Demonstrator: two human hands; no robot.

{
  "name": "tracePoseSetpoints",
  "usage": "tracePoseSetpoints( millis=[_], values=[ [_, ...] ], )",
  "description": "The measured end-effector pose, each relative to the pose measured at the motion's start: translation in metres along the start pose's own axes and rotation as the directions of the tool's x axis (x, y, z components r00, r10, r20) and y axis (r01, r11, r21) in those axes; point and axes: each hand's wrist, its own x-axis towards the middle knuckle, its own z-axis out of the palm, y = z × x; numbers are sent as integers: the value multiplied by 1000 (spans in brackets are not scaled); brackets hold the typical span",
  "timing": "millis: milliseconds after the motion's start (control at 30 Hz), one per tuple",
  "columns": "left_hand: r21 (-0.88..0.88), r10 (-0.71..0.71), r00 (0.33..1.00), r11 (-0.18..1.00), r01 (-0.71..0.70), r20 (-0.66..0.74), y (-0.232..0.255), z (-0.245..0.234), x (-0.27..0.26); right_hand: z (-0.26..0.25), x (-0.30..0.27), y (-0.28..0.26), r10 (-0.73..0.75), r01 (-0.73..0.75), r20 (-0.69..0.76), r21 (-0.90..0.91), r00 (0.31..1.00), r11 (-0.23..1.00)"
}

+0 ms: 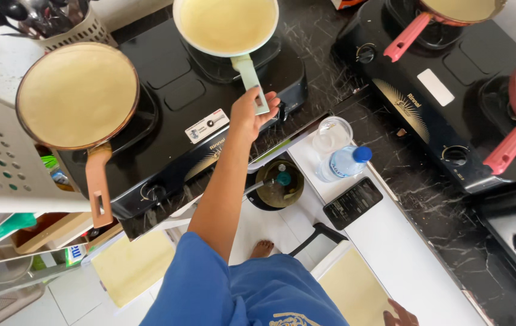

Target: The person cooks crepes on multiple stovetop burners, using a ladle to pour batter into pans and then stacking the cooked crepes onto a container.

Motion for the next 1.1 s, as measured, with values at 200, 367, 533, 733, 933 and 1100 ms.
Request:
tracePoseSetpoints(
  millis=[200, 367, 533, 733, 933, 1100],
  values=[
    [-231, -63, 995, 970, 81, 82, -7, 8, 13, -14, -40, -74, 127, -127, 109, -13, 986, 992],
    [-30, 105, 988, 994, -102, 111, -16, -8, -5, 13, -61, -33, 166, -166, 135, -14, 977, 986],
    [314, 208, 916, 894, -320, 342, -30, -41, -83, 6, -82, -57, 96, -96, 0, 47, 995, 994],
    [486, -89, 843, 847, -217, 531, -68, -32, -245, -79, -130, -170, -359, 287, 25, 550, 933, 784],
    [571, -373, 631, 810, -137, 680, -211, -32, -372, -110, -180, -165, -462, 89, 37, 964, 886, 249],
    [701, -636, 294, 650, -293, 713, -340, -65, -466, -110, -228, -26, -137, -17, 3, 995, 991, -103]
  ],
)
